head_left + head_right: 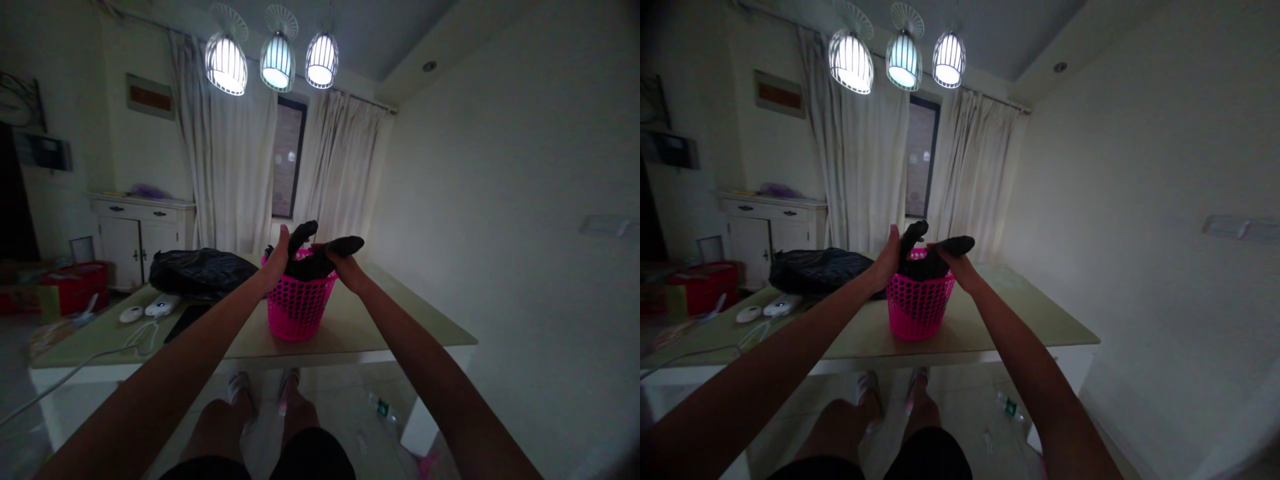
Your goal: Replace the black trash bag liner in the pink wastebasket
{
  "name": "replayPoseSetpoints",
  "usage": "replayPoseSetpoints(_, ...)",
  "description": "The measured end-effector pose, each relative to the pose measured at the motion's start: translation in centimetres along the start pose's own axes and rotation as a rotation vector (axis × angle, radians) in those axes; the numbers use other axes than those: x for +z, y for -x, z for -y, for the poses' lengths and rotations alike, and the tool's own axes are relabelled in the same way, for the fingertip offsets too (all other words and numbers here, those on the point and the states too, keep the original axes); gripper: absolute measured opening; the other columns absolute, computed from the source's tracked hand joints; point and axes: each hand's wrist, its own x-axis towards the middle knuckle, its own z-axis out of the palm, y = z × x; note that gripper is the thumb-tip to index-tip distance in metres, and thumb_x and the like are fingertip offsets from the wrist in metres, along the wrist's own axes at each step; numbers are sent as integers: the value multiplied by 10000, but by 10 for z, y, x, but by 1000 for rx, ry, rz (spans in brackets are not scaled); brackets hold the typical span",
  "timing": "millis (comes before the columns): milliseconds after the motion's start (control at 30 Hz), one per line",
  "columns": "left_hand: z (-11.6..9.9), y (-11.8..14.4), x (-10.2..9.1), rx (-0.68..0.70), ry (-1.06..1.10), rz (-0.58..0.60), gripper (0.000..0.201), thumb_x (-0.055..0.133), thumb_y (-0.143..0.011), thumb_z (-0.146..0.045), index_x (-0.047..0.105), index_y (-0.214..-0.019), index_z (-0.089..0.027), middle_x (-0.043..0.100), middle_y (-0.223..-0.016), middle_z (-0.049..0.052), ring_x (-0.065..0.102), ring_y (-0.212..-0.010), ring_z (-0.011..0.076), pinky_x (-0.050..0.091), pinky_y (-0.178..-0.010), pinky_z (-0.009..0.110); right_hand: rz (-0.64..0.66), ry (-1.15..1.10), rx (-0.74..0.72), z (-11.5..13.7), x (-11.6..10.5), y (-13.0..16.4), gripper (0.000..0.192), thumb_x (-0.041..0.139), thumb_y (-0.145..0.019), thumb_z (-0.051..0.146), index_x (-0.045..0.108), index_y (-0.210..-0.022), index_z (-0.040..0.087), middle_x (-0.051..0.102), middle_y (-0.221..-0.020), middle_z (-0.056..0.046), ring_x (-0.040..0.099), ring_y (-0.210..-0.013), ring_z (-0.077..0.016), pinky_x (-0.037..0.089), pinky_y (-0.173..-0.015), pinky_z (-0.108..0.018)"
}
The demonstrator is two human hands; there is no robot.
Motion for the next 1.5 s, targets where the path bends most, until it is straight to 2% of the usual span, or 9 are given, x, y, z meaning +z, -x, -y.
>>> replayPoseSetpoints(133, -12, 9, -6, 26, -152, 46, 928, 385, -790, -1090, 707, -704, -223, 490, -563, 17, 464, -531, 178, 390, -527, 331, -168, -143, -29, -2, 15, -29, 687, 830, -725, 822, 733, -1003, 202, 818, -1090, -141, 779, -1107, -308, 627, -1077, -490)
replayPoseSetpoints(300, -17, 8, -20, 96, -196, 52, 972, 302, -852, -1057, 791, -841, -217, 497, -525, 15, 516, -518, 210, 486, -555, 357, -366, -79, -115, 31, -11, -40, 660, 931, -619, 697, 709, -1000, 206, 793, -1078, -96, 747, -1044, -260, 625, -1028, -438)
replayPoseSetpoints(467, -13, 9, -12, 206, -343, 221, 811, 559, -883, -945, 837, -1119, -220, 818, -949, 106, 766, -977, 327, 594, -901, 420, -15, 204, -220, 93, -32, -18, 538, 941, -663, 459, 781, -1107, 201, 739, -968, -36, 685, -872, -198, 590, -829, -354)
replayPoseSetpoints(600, -15, 23, -7, 356, -793, 414, 679, 709, -898, -781, 794, -1326, -261, 835, -1169, 150, 770, -1126, 420, 556, -1007, 513, 151, 713, -343, 124, -47, 6, 585, 940, -694, 369, 793, -1240, 220, 701, -1025, -40, 637, -854, -183, 533, -774, -331)
replayPoseSetpoints(767, -11, 29, -2, 531, -1019, 421, 410, 842, -893, -518, 787, -1228, -287, 824, -1211, 141, 755, -1192, 415, 502, -1101, 543, 371, 1162, -653, 130, -65, 29, 154, 785, -873, 262, 806, -1025, 256, 740, -1195, -103, 667, -1077, -249, 523, -932, -402)
replayPoseSetpoints(900, -5, 27, -3, 593, -1138, 392, 282, 810, -934, -347, 739, -1193, -259, 817, -1208, 143, 761, -1166, 399, 501, -1053, 531, 349, 1360, -773, 128, -81, 46, 178, 693, -902, 162, 780, -1017, 266, 745, -1266, -107, 658, -1105, -263, 497, -940, -423)
replayPoseSetpoints(1133, -2, 26, -15, 613, -1170, 335, 168, 708, -1030, -359, 679, -1127, -225, 803, -1121, 103, 758, -1110, 332, 500, -963, 447, 402, 1761, -618, 124, -112, 67, 290, 770, -925, 343, 793, -1166, 184, 714, -1393, -173, 684, -1154, -328, 500, -935, -455)
replayPoseSetpoints(1267, 2, 26, -22, 643, -1097, 321, 224, 661, -1064, -434, 667, -1114, -216, 792, -1098, 91, 755, -1062, 311, 492, -958, 435, 220, 1777, -442, 115, -117, 69, 669, 752, -932, 696, 771, -1320, 151, 680, -1471, -214, 697, -1219, -386, 550, -979, -522)
replayPoseSetpoints(1500, 8, 25, -30, 624, -1114, 348, 298, 631, -1060, -505, 691, -1046, -214, 799, -1055, 99, 755, -1044, 318, 492, -964, 445, -80, 1114, -377, 105, -120, 57, 431, 679, -1006, 608, 862, -979, 219, 805, -1137, -122, 765, -968, -249, 613, -921, -428)
